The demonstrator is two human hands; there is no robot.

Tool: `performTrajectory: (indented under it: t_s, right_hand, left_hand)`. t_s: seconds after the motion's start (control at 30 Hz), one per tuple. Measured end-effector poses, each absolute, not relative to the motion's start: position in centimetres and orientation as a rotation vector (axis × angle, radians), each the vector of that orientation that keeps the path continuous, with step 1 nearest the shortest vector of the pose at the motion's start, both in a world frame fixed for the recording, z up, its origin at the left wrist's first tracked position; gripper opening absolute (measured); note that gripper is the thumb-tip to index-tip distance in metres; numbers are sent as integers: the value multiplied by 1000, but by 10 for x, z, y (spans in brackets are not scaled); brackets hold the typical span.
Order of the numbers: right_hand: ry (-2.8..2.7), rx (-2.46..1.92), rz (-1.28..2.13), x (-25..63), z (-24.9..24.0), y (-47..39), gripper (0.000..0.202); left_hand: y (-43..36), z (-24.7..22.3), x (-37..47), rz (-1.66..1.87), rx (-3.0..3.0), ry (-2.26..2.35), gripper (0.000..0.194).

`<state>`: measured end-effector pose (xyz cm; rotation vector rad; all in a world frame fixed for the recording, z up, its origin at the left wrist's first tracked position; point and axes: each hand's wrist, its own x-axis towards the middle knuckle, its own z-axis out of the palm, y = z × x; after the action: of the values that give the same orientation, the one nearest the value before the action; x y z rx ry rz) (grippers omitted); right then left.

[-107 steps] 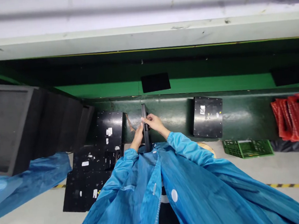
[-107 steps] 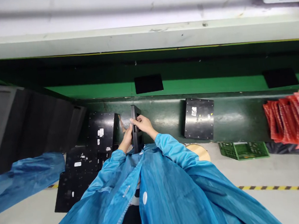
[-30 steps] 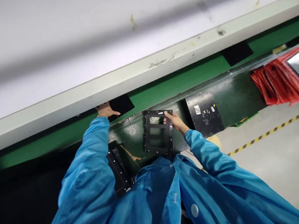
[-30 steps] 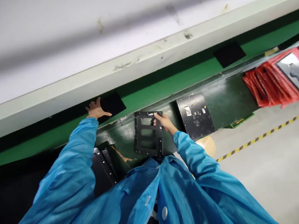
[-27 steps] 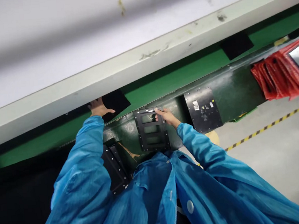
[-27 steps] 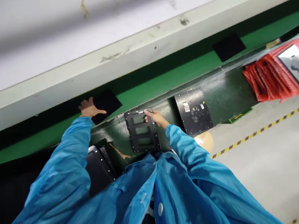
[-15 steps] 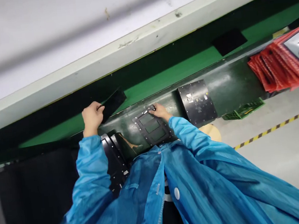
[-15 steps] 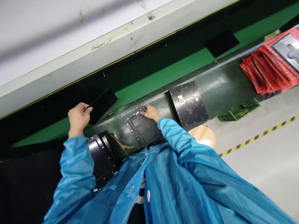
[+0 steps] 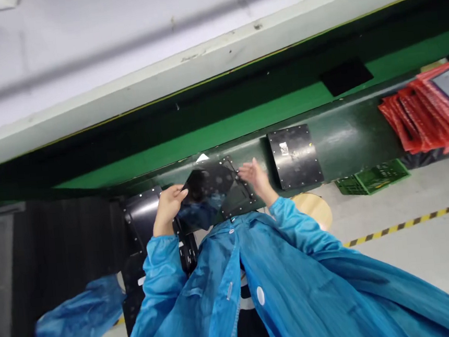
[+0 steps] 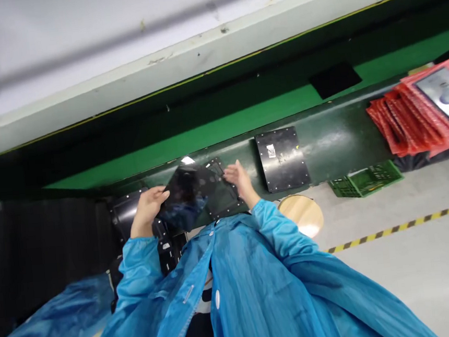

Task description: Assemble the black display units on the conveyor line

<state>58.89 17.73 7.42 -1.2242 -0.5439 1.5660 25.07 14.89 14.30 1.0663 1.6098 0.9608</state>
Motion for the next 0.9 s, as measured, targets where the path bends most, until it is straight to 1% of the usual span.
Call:
performTrajectory:
  t_s: [0.07, 0.13, 0.23, 0.3, 0.37, 0.47, 0.57, 0.63, 0.7, 0.83, 0.87, 0.9]
  right_hand:
    - [-841, -1219, 1333, 602, 84, 191, 49]
    - [-1209, -1093, 1291, 600, 94, 202, 44]
    - [-1632, -934, 1342, 580, 106, 207, 41]
    - [-1781, -927, 1344, 570, 109, 204, 40]
    - [-1808, -968, 1363, 569, 103, 196, 39]
    - [-1598, -1074, 1520, 576, 82, 176, 44]
    - [-1142, -1255, 1712, 576, 51, 153, 54]
    - [-849, -1383, 1754, 571, 31, 142, 56]
    - [-672, -1504, 1719, 566, 12, 134, 54]
    - [-608, -1698, 1584, 562, -13, 135, 43]
    - [-619, -1728, 1571, 562, -17, 138, 40]
    - [-633, -1751, 1565, 563, -21, 142, 37]
  left_hand:
    - [158, 151, 257, 733, 1371, 1638, 29]
    - [165, 153, 275, 622, 1570, 1680, 23]
    - [173, 153, 307, 681, 1569, 1652, 24]
    - [178, 159, 312, 723, 1509, 1533, 27]
    - [184, 169, 299, 755, 1453, 1378, 40]
    - [182, 170, 269, 857, 1235, 1213, 72]
    - [158, 135, 272, 919, 846, 1179, 100]
    - [133, 98, 299, 927, 618, 1168, 108]
    - [107, 62, 332, 967, 476, 1151, 104]
    - [84, 14, 380, 1095, 313, 1159, 69]
    - [85, 6, 384, 1104, 280, 1157, 66]
    - [87, 0, 387, 1106, 252, 1151, 66]
